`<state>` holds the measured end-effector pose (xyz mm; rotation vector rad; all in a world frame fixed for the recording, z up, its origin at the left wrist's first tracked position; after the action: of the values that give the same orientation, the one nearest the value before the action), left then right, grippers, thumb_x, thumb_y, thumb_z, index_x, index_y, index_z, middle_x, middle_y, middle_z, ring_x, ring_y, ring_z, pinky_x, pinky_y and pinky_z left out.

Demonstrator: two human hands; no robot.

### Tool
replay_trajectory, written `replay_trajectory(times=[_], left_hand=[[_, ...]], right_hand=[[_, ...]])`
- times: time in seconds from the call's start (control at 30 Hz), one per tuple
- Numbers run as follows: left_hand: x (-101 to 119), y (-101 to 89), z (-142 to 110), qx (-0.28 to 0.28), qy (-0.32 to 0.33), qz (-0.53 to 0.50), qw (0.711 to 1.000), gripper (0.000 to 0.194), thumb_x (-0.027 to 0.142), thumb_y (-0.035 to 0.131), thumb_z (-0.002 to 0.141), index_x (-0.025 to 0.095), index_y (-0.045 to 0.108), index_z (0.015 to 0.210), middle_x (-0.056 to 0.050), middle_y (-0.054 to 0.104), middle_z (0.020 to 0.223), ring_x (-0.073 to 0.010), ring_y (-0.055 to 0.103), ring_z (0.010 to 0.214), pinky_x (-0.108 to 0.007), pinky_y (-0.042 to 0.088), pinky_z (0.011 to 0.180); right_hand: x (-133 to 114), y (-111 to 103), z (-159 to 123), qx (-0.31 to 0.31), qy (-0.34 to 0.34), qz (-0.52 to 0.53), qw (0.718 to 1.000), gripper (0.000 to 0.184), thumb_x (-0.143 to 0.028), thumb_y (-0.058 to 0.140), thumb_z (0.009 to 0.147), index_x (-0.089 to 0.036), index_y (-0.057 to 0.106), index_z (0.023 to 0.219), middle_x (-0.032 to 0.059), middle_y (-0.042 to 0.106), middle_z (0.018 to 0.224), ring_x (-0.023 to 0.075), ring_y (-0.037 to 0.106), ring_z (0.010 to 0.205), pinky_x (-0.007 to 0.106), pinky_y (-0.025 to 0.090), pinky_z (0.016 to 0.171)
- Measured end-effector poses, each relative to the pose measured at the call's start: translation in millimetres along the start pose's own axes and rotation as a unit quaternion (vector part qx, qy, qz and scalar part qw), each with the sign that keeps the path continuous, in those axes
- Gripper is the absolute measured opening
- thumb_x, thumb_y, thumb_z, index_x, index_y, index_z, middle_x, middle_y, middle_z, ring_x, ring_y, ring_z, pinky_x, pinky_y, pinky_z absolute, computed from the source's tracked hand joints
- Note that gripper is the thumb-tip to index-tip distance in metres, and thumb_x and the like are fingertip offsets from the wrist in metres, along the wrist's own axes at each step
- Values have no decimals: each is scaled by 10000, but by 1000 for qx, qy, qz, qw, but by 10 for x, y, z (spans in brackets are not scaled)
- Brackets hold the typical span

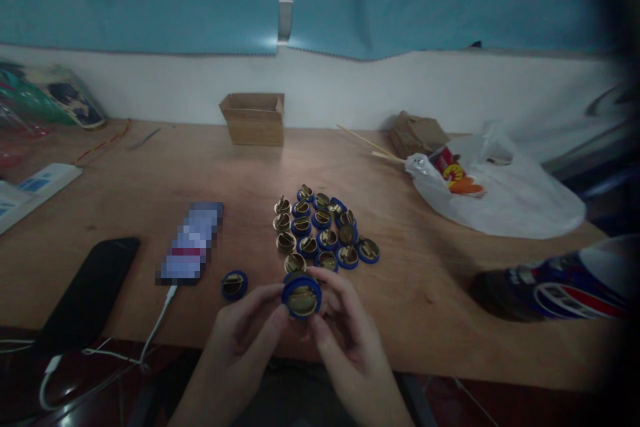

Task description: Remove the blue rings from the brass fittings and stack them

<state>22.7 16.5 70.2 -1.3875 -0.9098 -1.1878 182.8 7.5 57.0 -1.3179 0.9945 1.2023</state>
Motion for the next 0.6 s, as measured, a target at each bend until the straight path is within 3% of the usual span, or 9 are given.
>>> replay_trajectory(times=[0.3, 0.4, 0.6], left_hand=[[-56, -54, -40, 21, -9, 79, 997, 199, 226, 535, 911, 238, 719, 985, -25, 779, 931, -177, 728, 825, -264, 588, 725], [-59, -72, -41, 24, -7, 87, 996, 200, 219, 529, 908, 224, 716, 979, -25, 775, 910, -166, 722, 787, -254, 573, 707], [-110, -67, -71, 25, -28, 77, 996, 207, 246, 530, 916, 204, 710, 1009, -49, 774, 960, -176, 725, 834, -266, 565, 750]], right_hand=[[24, -45, -40, -58, 26, -55, 996, 368, -255, 454, 964, -341, 462, 1321, 16, 692, 1018, 174, 660, 918, 337, 538, 858], [11, -45, -41, -79, 19, -32, 996, 309, -256, 409, 988, -309, 502, 1278, 27, 708, 1053, 156, 673, 881, 296, 554, 813], [7, -74, -37, -49, -39, -62, 996, 300, -190, 484, 942, -296, 527, 1220, 1, 714, 943, 139, 690, 846, 221, 562, 716]])
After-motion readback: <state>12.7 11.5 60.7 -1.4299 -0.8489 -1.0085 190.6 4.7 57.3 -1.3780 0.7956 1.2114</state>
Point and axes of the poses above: each hand's wrist, its own z-axis towards the middle knuckle, its own y-axis out of the palm, x = y × z, the point moved 2 cm from there along z, towards the middle knuckle
